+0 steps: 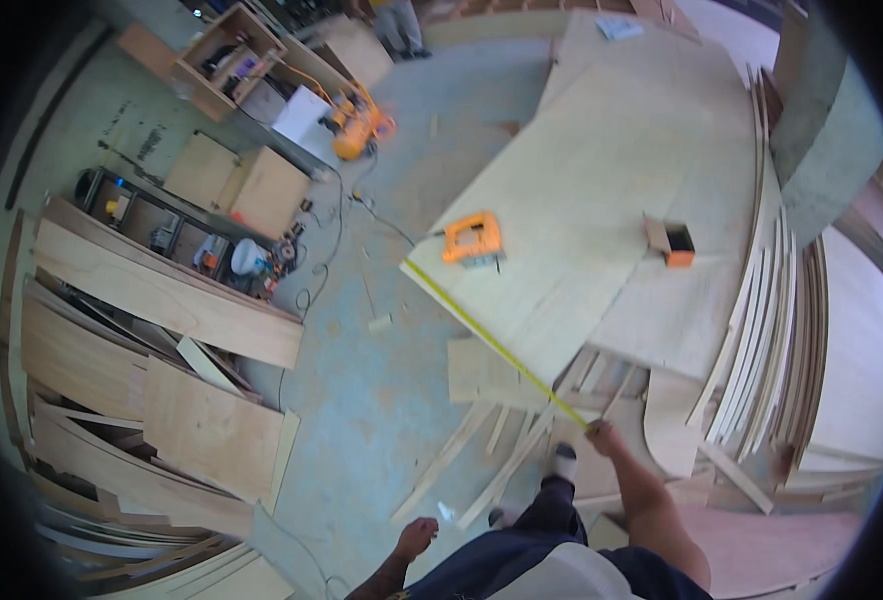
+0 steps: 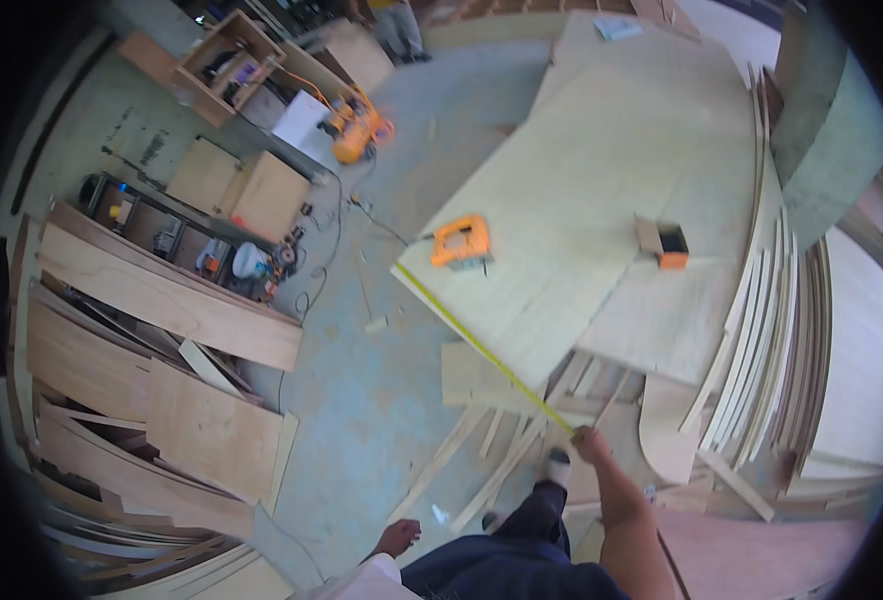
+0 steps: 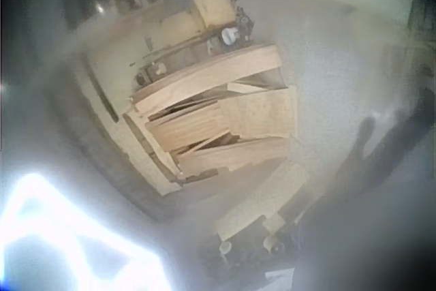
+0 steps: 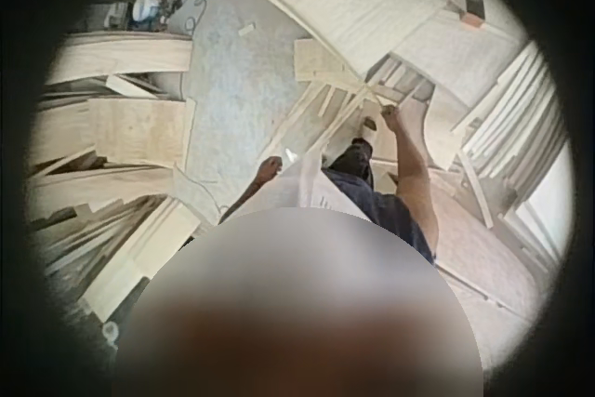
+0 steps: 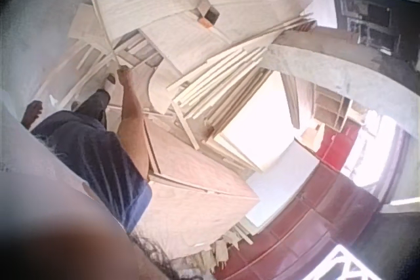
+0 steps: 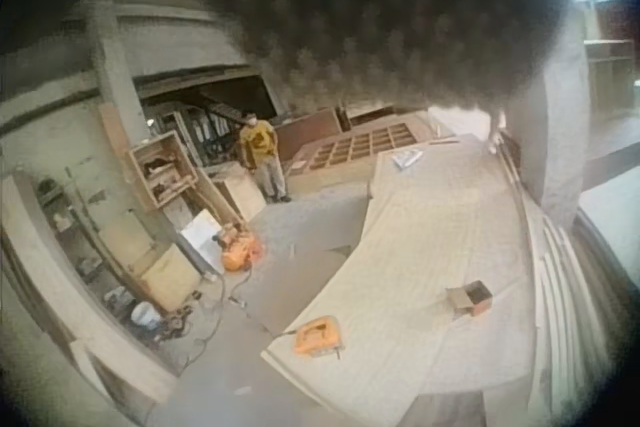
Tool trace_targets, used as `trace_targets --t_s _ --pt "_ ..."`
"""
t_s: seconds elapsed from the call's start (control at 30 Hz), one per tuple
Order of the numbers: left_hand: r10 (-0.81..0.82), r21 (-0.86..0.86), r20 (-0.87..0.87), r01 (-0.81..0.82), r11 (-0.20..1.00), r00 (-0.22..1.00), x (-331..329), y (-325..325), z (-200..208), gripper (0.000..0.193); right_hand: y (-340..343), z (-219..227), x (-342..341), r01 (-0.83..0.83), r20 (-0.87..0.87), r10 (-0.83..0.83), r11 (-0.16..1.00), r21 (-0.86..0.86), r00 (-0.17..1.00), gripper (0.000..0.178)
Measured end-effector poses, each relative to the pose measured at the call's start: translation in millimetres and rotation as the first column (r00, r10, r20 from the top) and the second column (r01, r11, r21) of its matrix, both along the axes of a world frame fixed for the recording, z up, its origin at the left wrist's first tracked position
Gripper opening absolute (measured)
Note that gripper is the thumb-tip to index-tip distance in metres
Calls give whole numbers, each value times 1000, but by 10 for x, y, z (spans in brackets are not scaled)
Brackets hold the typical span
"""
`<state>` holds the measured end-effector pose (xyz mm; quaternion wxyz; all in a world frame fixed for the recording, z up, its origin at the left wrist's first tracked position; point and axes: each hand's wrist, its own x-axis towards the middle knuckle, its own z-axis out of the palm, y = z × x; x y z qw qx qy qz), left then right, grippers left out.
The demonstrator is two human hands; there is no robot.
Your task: Measuring a table saw fence and organizing wood pieces in a carpentry workshop.
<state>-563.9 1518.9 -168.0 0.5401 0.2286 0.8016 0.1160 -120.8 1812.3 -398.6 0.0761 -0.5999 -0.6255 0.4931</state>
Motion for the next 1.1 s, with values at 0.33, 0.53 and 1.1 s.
trace_targets --t_s 0.33,0.53,1.1 --pt "59 156 88 -72 985 994 -86 -137 -238 31 -486 957 -1077 16 -105 -24 997 -75 994 43" --pt "-87 176 159 58 983 983 -620 -752 -441 29 -1509 743 -1016 33 52 -23 978 -206 998 39" --pt "-150 30 143 147 989 978 -2611 -3093 -1124 21 -7466 1176 -1225 826 434 -704 458 -329 563 35"
